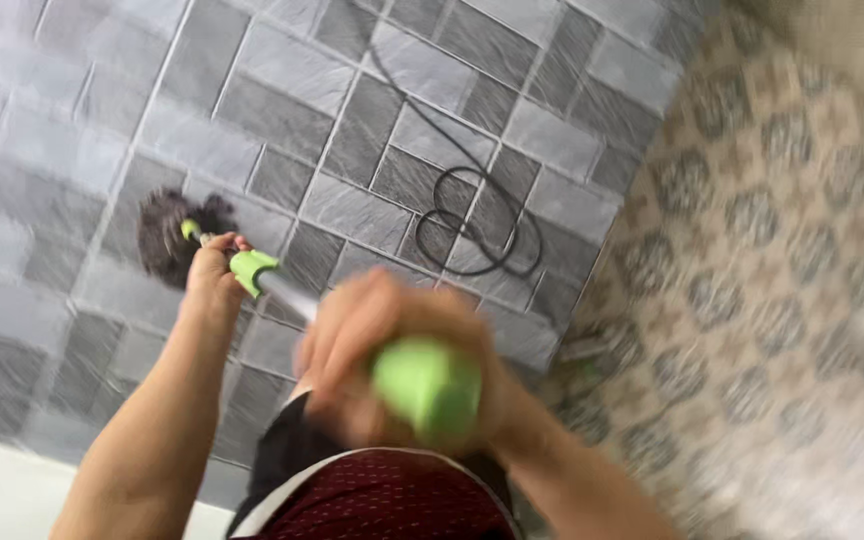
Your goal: The person mops a tiled floor using a mop, then rinses the mop head in a bucket.
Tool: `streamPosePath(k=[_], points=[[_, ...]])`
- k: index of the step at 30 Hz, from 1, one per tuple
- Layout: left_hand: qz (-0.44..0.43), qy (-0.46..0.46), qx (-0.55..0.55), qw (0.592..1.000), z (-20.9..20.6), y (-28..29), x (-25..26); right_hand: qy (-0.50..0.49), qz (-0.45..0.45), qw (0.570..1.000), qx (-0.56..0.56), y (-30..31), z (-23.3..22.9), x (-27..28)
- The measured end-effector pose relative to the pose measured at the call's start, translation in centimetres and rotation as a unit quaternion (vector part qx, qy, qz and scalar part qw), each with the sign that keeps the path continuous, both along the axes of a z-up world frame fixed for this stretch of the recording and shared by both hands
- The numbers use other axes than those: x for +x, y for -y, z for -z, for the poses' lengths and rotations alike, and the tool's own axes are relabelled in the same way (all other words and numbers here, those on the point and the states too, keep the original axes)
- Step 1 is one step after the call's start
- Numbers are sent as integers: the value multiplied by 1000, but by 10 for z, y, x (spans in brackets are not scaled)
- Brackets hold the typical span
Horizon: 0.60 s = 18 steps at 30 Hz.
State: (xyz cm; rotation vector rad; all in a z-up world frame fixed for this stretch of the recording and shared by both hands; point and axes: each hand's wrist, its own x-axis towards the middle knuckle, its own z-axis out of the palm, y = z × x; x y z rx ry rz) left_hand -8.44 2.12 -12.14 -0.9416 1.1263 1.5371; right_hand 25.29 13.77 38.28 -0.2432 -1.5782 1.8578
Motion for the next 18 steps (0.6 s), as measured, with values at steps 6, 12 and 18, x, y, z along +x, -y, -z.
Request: streamPosePath(k=[6, 12, 18], points=[[30, 35, -9, 999, -7, -109, 25, -43, 264, 963, -30, -40, 81, -6], [180, 28, -62, 981, -81, -146, 170, 8, 440, 890, -122, -35, 139, 35], [207, 155, -82, 963, -93, -198, 316, -144, 569, 783, -206, -8, 110, 167]])
